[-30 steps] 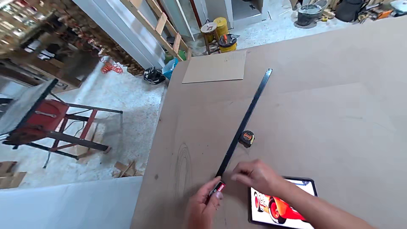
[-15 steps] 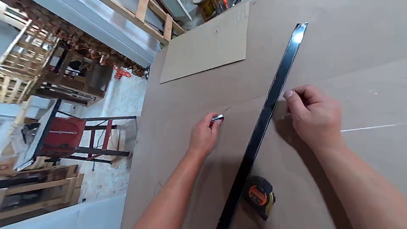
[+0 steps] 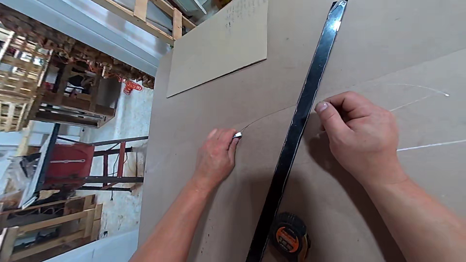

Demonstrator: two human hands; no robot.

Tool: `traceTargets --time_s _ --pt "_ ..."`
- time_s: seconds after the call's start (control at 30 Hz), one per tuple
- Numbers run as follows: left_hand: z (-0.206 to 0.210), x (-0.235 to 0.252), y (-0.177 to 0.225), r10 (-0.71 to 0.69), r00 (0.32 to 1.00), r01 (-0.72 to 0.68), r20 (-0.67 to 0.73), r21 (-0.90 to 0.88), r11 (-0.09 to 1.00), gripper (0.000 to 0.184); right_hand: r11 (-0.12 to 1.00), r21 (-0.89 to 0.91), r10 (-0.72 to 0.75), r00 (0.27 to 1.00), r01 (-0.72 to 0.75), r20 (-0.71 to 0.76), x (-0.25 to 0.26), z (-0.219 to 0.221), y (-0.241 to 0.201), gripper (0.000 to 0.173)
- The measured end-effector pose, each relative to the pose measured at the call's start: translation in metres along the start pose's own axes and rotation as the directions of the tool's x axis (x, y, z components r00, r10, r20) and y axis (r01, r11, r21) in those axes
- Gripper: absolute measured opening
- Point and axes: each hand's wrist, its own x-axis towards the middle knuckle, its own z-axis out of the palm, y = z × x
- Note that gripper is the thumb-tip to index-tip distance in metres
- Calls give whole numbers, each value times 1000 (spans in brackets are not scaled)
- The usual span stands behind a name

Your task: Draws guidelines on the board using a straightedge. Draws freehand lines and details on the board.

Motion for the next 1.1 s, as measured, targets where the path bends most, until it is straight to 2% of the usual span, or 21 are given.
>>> traceTargets --time_s 0.13,0.27,0.5,0.63,0.8,0.97,1.1 --pt "7 12 0 46 998 -45 -49 7 999 24 1000 -17 -10 1000 10 -3 1 -1 1 21" --pt "3 10 -8 96 995 -96 -24 -11 995 25 1000 -16 0 1000 0 12 0 -2 0 21" --pt "6 18 -6 131 990 -131 -47 -5 991 24 1000 -19 0 1000 1 22 2 -3 1 20" --pt "0 6 -14 125 992 -125 -24 6 992 24 1000 -15 -2 1000 2 11 2 -1 0 19" --pt "6 24 -4 164 985 -163 -58 14 986 24 1000 -29 -3 1000 4 27 2 -3 1 21" --pt "6 12 -17 161 985 -162 -66 -3 987 25 1000 -17 -6 1000 6 11 3 -1 0 19" --pt "9 23 -8 178 981 -178 -81 3 984 24 1000 -21 -8 999 8 31 3 -4 1 20"
